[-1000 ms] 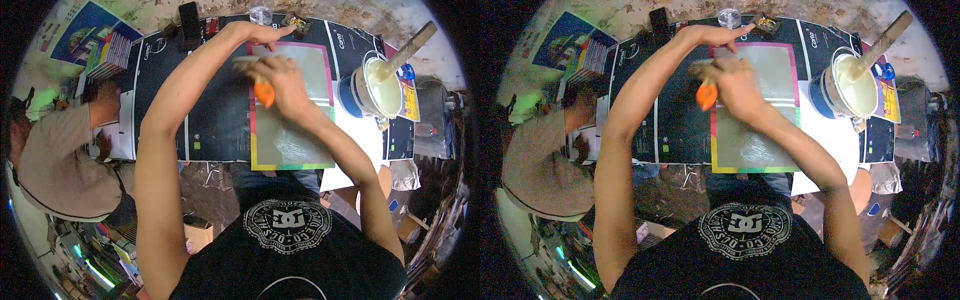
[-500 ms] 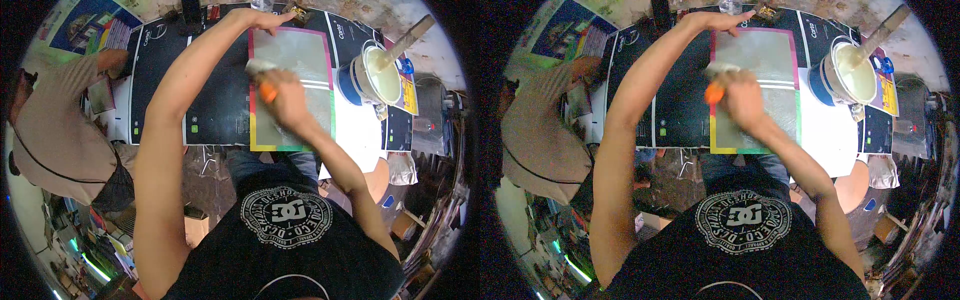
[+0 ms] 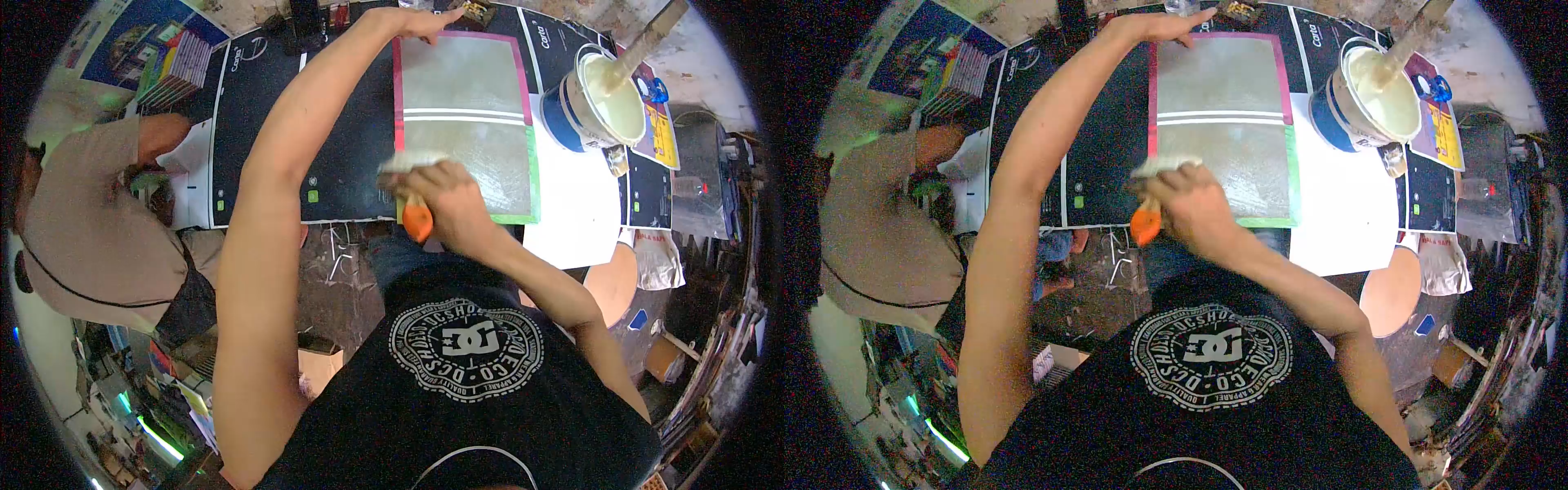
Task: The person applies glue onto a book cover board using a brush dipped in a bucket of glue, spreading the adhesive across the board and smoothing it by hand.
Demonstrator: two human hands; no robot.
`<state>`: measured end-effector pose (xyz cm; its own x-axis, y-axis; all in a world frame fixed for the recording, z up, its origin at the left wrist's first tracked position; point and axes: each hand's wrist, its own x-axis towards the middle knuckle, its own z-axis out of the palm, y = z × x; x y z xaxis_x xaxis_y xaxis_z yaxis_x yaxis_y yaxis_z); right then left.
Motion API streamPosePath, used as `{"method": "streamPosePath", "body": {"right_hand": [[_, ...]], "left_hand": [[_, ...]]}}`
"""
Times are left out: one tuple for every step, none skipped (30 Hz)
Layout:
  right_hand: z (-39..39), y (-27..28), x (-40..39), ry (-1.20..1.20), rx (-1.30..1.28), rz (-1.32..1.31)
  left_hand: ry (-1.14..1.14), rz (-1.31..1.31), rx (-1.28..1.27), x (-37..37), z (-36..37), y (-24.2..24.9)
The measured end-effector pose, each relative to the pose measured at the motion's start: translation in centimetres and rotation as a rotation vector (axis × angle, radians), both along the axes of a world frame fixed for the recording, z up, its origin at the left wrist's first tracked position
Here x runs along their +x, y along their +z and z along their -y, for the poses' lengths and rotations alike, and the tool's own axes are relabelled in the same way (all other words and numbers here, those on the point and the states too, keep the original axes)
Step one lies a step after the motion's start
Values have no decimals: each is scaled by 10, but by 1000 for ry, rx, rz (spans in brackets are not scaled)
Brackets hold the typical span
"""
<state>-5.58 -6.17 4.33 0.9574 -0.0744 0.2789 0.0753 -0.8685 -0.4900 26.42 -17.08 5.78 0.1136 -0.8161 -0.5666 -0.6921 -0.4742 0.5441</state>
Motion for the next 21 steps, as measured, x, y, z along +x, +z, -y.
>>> {"method": "streamPosePath", "body": {"right_hand": [[-5, 6, -9, 89, 91, -44], [-5, 13, -15, 143, 119, -66], [-2, 21, -21, 197, 142, -91], [-1, 30, -26, 255, 168, -118], [4, 39, -24, 170, 93, -25], [14, 48, -15, 88, 16, 68], [23, 51, -6, 9, -61, 163], [31, 40, 7, -44, -72, 137], [37, 21, 21, -100, -83, 111], [36, 6, 29, -159, -93, 85], [24, -2, 27, -130, -106, 102], [6, -8, 22, -97, -121, 122], [-10, -10, 13, -65, -132, 133], [-22, -6, 1, 1, -82, 110], [-32, -1, -11, 62, -33, 90], [-36, 5, -23, 128, -35, 52], [-33, 16, -30, 148, 14, -3], [-29, 33, -36, 172, 65, -58], [-24, 45, -41, 199, 116, -113], [-14, 49, -42, 179, 147, -34], [-5, 58, -38, 126, 34, -31]], "left_hand": [[7, -22, -15, -3, -2, -2], [37, -17, -11, -5, -2, -1], [12, -25, -25, -5, 0, -4], [-10, -35, -36, -1, 3, -11], [-28, -44, -51, 3, 6, -18], [-29, -31, -43, 8, 11, -28], [54, -8, -15, -7, 0, -10], [138, 15, 14, -22, -11, 9], [219, 39, 43, -36, -19, 23], [177, 173, 42, -39, -19, 25], [136, 310, 37, -41, -18, 28], [100, 451, 31, -39, -18, 33], [95, 415, 12, -34, -16, 30], [85, 374, -2, -28, -12, 20], [71, 336, -18, -24, -8, 12], [100, 343, -60, -25, -9, 8], [97, 339, -59, -23, -7, 6], [97, 336, -56, -23, -9, 6], [102, 333, -53, -24, -11, 9], [113, 336, -49, -26, -13, 12], [128, 339, -45, -32, -17, 19]]}}
